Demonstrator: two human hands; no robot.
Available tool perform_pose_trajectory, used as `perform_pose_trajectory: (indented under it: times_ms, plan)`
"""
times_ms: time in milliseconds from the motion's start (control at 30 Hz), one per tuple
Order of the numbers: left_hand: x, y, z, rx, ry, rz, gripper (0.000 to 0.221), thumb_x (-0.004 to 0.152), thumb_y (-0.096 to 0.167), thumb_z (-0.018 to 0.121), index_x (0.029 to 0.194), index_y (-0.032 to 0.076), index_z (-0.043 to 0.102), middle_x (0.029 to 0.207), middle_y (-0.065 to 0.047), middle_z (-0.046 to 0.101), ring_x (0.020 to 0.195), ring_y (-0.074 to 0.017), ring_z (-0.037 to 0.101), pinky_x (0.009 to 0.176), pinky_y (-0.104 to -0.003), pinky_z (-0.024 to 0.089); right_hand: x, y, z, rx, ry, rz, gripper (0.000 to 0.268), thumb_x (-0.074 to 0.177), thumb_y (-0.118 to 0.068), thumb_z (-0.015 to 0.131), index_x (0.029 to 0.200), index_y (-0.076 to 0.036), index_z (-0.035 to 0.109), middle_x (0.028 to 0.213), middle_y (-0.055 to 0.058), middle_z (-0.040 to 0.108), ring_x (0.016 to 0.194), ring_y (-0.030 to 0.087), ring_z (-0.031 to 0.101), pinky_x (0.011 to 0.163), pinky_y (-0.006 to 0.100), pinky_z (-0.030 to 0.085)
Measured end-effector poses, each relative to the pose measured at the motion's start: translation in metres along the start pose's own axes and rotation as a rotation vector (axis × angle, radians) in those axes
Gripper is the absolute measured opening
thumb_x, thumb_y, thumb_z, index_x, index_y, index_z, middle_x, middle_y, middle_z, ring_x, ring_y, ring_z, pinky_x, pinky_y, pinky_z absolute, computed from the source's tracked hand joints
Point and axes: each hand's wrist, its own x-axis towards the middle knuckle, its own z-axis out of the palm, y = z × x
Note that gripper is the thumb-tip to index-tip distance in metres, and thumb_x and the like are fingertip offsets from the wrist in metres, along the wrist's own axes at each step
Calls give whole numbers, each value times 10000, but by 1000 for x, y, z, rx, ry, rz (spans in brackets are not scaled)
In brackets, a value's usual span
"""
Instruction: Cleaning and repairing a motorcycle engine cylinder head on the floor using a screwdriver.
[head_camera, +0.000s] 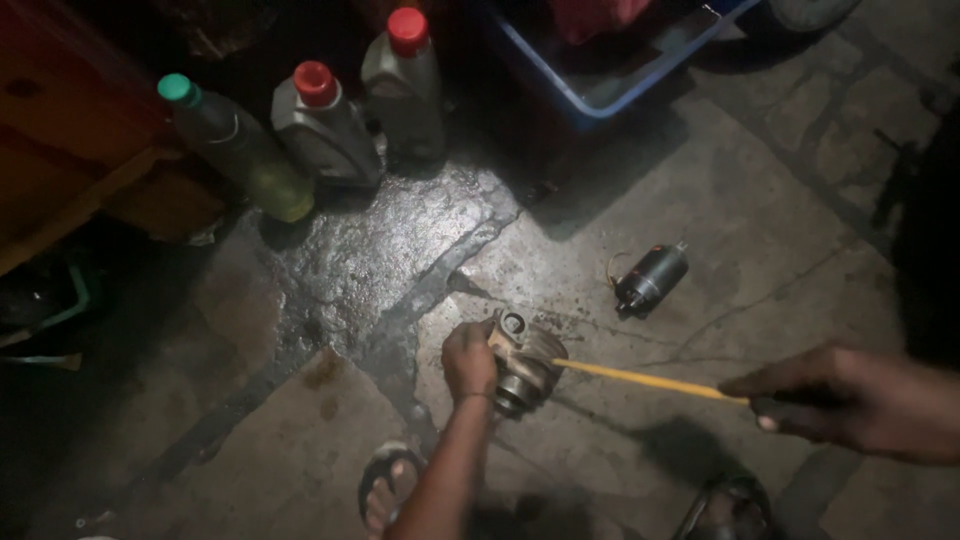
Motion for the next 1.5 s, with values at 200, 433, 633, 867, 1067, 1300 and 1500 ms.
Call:
perform_pose_trajectory:
  times_ms: [200,433,633,867,1067,1300,1500]
  plan:
    - [25,-41,8,-3,-17,96,389,844,285,512,921,30,796,956,-193,775,913,-342,725,855,-413,529,77,98,101,146,252,-303,420,898,-268,700,1317,-248,714,932,0,778,797,122,720,709,294,596]
    - [21,-29,6,-62,4,97,392,829,267,509,913,24,804,922,-196,780,884,-300,733,845,-400,529,143,162,205,-194,589,-508,621,857,-242,739,1462,-300,616,1099,122,758,839,231,792,752,336,627]
    - [39,-47,11,4,-1,79,415,857,307,520,902,-33,752,906,-229,768,859,-360,730,827,-446,529,252,212,302,187,814,-725,472,771,-247,809,1235,-203,733,920,80,810,808,232,791,741,371,605]
    - [44,-62,14,155,-16,113,446,908,373,531,917,-10,760,910,-237,752,854,-383,718,825,-464,525,241,184,270,58,632,-492,486,869,-278,603,1332,-410,670,952,-17,734,750,173,736,752,302,613]
    - [16,-40,7,126,1,241,445,932,365,505,886,54,819,877,-170,771,856,-362,737,845,-437,547,93,95,213,-323,570,-243,807,905,-429,618,1596,-541,216,1145,47,650,811,303,763,759,442,635]
    - [-64,-22,-1,202,106,418,563,925,283,652,1417,38,530,1400,-247,550,1270,-393,558,1071,-453,457,97,90,221,-422,629,-158,689,953,-480,549,1567,-610,264,1032,5,683,746,257,767,719,404,658]
    - [-78,-27,-16,324,-14,715,1021,734,269,807,1553,-8,264,1540,-315,348,1418,-481,352,1155,-527,337,69,73,221,-505,807,-352,839,806,-232,524,1598,-420,322,1088,142,659,706,331,764,574,463,639]
